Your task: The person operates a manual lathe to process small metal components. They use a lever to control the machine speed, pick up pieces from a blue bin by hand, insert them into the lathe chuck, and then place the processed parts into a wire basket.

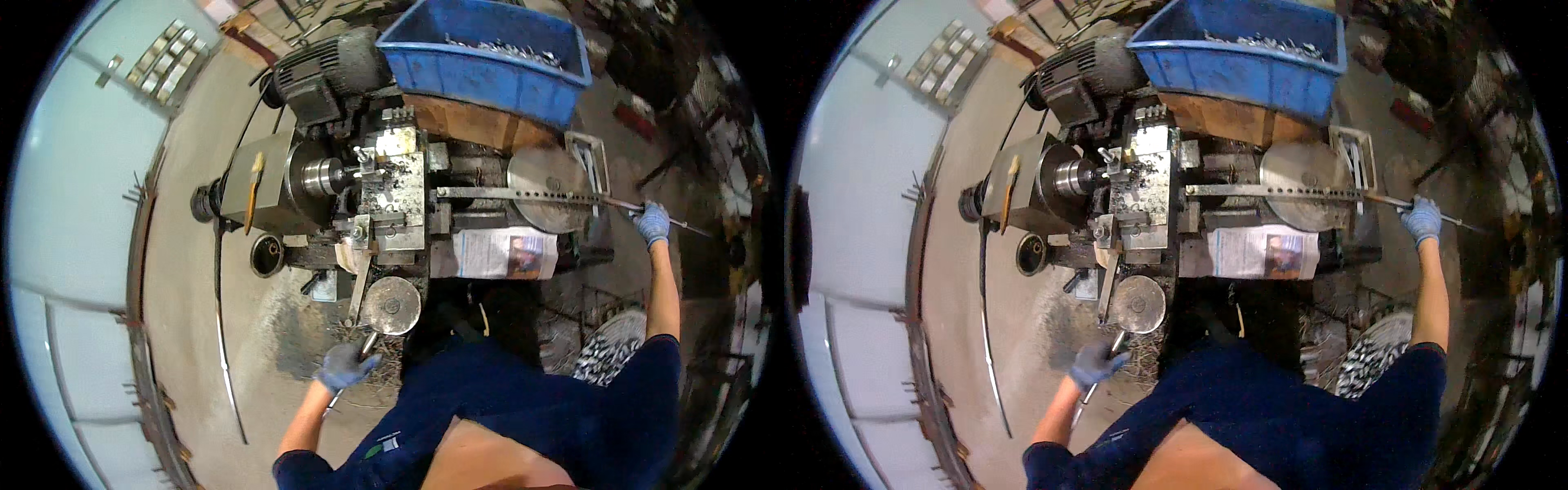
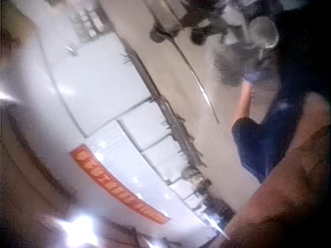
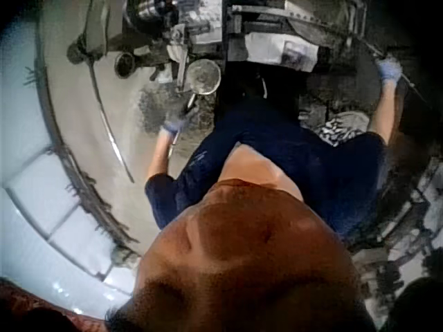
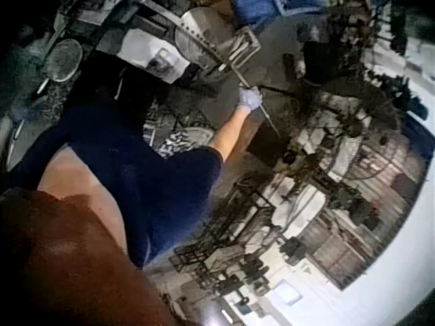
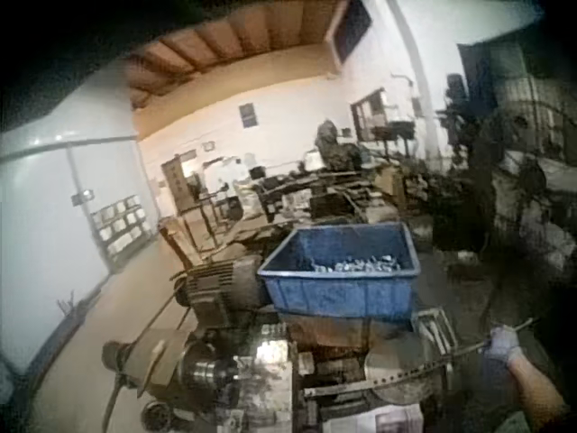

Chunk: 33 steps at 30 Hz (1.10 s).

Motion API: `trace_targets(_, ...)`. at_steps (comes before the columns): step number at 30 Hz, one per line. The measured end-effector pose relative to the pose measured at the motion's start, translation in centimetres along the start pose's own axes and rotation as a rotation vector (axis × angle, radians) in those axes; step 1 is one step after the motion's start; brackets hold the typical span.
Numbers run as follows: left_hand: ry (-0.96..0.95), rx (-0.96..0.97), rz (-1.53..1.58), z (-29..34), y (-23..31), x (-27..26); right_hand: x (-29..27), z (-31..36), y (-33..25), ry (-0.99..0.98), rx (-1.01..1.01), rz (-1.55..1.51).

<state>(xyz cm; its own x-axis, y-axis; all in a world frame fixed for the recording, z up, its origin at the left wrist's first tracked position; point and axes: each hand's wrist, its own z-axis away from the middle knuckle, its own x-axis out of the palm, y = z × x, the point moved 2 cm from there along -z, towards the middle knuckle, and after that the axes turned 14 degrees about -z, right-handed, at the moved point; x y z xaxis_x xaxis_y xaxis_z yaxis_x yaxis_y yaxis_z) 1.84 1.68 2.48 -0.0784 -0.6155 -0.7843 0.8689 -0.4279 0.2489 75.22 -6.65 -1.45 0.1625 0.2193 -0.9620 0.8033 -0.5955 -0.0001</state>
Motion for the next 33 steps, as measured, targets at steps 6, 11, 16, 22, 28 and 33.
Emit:
trace_targets(6, 0.157, 0.01, 0.162, -2.2, -2.7, 4.5, -3.8, 9.7, -3.9, -0.261, 0.36, -0.143)
trace_targets(11, 0.099, 0.068, 0.233, -2.1, -0.6, 1.9, -4.6, 13.0, -5.2, -0.299, 0.458, -0.17)
trace_targets(16, 0.176, 0.134, 0.263, -2.2, -0.3, 1.9, -5.3, 13.5, -5.6, -0.303, 0.47, -0.248)
trace_targets(22, 0.043, -0.044, 0.233, -2.2, -2.3, 3.5, -3.5, 14.1, -5.5, -0.105, 0.341, -0.194)
trace_targets(28, 0.274, 0.168, 0.228, -2.1, -1.6, 3.1, -0.3, 7.7, -1.9, -0.029, 0.118, -0.035)
trace_targets(33, 0.218, 0.117, 0.147, -2.3, -2.3, 3.9, -1.4, -4.0, -5.1, -0.03, 0.293, 0.013)
